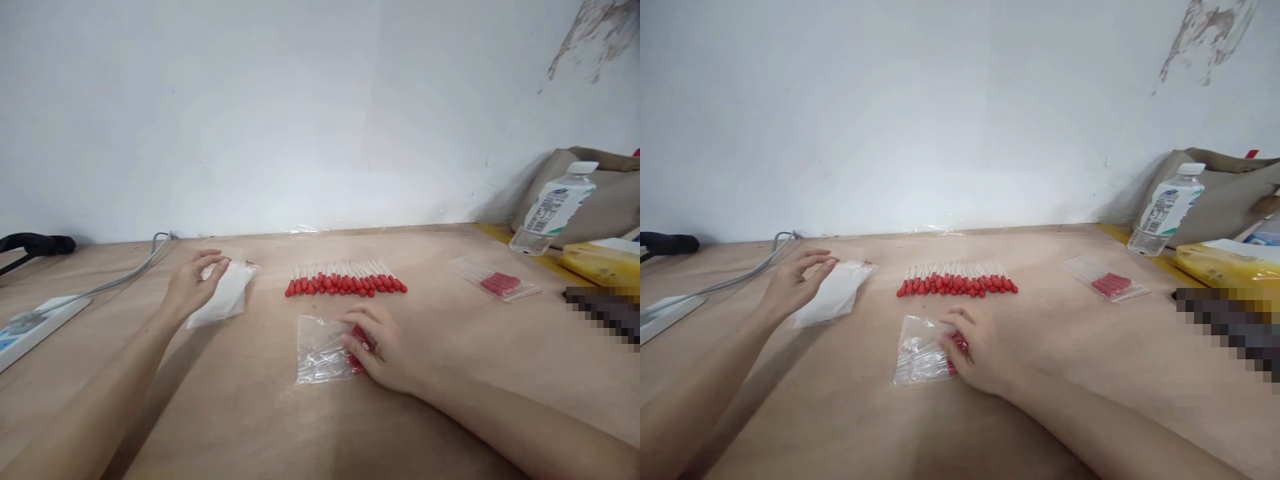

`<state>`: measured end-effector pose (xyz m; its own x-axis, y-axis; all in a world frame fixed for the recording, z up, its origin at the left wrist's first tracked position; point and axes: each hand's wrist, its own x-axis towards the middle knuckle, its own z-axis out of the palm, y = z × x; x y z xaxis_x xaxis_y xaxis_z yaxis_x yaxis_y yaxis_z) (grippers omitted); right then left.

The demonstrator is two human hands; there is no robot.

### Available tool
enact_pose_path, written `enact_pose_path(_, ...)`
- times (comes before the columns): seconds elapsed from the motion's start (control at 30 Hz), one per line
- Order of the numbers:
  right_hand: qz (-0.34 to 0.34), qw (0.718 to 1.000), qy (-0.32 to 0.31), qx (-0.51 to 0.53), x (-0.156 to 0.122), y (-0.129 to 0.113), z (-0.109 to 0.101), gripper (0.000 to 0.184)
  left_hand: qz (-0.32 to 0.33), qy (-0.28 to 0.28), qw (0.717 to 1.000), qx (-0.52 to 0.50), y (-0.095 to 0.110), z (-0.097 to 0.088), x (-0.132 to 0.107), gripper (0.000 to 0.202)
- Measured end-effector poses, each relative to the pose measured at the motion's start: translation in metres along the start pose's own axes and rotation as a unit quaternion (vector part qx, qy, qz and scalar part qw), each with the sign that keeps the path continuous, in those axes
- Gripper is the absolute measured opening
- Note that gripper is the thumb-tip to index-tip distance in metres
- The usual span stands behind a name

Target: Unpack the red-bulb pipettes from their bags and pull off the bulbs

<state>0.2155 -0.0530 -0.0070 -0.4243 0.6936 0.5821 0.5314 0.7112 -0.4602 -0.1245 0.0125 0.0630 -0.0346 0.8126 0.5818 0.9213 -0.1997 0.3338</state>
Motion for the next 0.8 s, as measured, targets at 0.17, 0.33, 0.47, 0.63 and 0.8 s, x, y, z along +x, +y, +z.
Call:
enact_pose_path(0.17, 0.131, 0.989, 0.067, -0.010, 0.003, 0.032, -0.014, 0.010, 0.189, -0.140, 0.962, -0.141, 0.095, 0.025, -0.053, 0.022)
enact_pose_path(0.33, 0.191, 0.981, 0.013, -0.022, 0.001, 0.050, -0.023, 0.023, 0.284, -0.291, 0.887, -0.221, 0.150, 0.057, -0.092, 0.029)
enact_pose_path(0.47, 0.143, 0.988, -0.047, 0.043, -0.003, 0.049, -0.027, 0.025, 0.290, -0.316, 0.878, -0.212, 0.150, 0.071, -0.091, 0.038)
enact_pose_path(0.63, 0.025, 0.991, -0.099, 0.088, -0.010, 0.042, -0.029, 0.017, 0.278, -0.323, 0.886, -0.181, 0.131, 0.069, -0.084, 0.042)
enact_pose_path(0.8, -0.064, 0.996, -0.060, 0.011, -0.011, 0.038, -0.021, 0.015, 0.276, -0.328, 0.887, -0.169, 0.128, 0.061, -0.083, 0.046)
